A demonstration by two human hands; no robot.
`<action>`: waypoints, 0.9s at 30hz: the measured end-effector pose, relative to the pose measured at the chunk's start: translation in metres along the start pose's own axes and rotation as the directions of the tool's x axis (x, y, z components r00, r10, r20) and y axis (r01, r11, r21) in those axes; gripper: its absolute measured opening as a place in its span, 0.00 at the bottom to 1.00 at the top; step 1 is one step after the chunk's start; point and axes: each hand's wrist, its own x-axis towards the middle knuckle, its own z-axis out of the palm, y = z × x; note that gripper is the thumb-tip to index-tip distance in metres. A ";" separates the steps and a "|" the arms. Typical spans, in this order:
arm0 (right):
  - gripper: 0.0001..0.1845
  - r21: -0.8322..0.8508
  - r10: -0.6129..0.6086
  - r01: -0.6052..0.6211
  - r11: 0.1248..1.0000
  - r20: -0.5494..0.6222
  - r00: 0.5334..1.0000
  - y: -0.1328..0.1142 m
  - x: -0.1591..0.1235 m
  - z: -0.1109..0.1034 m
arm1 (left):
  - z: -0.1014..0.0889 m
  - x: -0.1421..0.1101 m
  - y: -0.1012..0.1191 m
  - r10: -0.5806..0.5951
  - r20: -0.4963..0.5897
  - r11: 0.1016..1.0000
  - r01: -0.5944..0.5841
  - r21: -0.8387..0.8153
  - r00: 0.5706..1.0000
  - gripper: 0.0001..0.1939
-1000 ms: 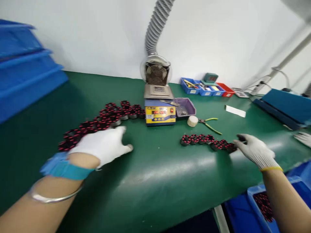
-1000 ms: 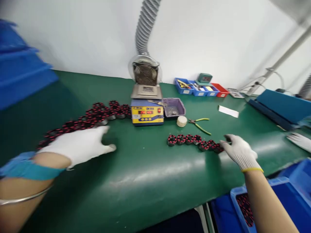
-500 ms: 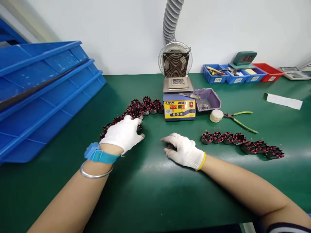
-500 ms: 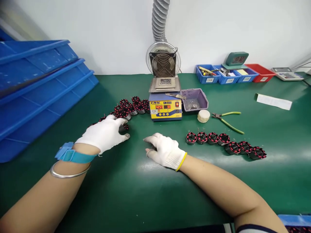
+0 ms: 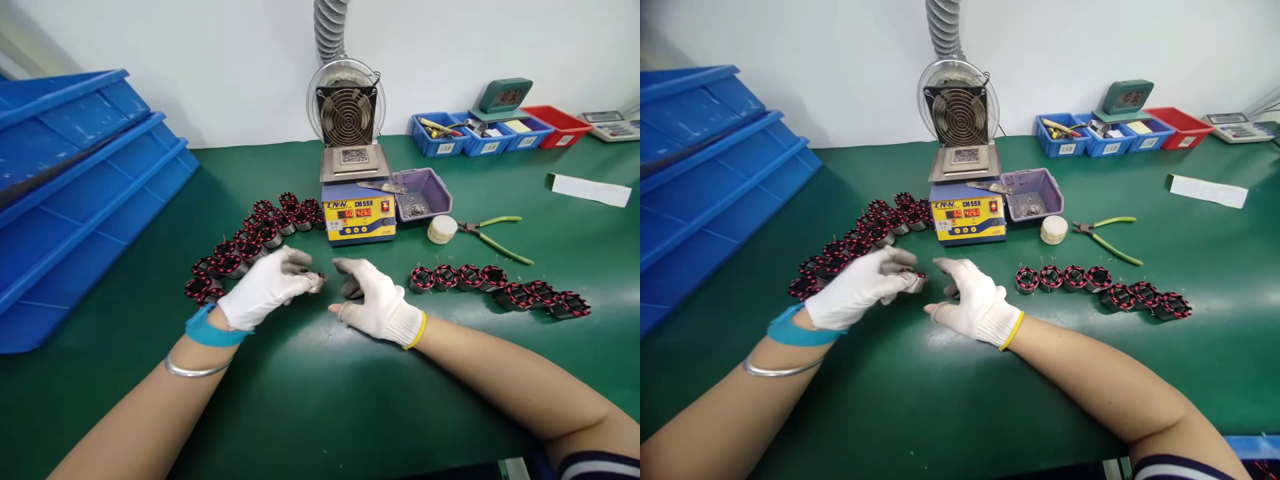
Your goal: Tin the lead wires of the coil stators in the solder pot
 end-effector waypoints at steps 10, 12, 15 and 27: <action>0.29 0.722 0.145 -0.216 0.657 0.160 0.976 0.003 0.009 0.000 | 0.030 -0.005 -0.009 0.231 -0.165 0.828 -0.283 -0.484 0.959 0.30; 0.31 0.775 0.155 -0.206 0.598 0.140 0.978 0.002 0.011 -0.001 | 0.032 -0.008 -0.014 0.473 -0.180 0.819 -0.506 -0.271 0.862 0.34; 0.27 0.816 0.190 -0.201 0.542 0.114 0.975 -0.001 0.010 0.003 | 0.045 -0.012 -0.020 0.542 -0.139 0.839 -0.544 0.023 0.829 0.39; 0.20 0.567 0.109 -0.246 0.786 0.265 0.958 0.005 0.013 -0.021 | 0.036 -0.007 -0.020 0.788 -0.032 0.576 -0.718 0.390 0.615 0.26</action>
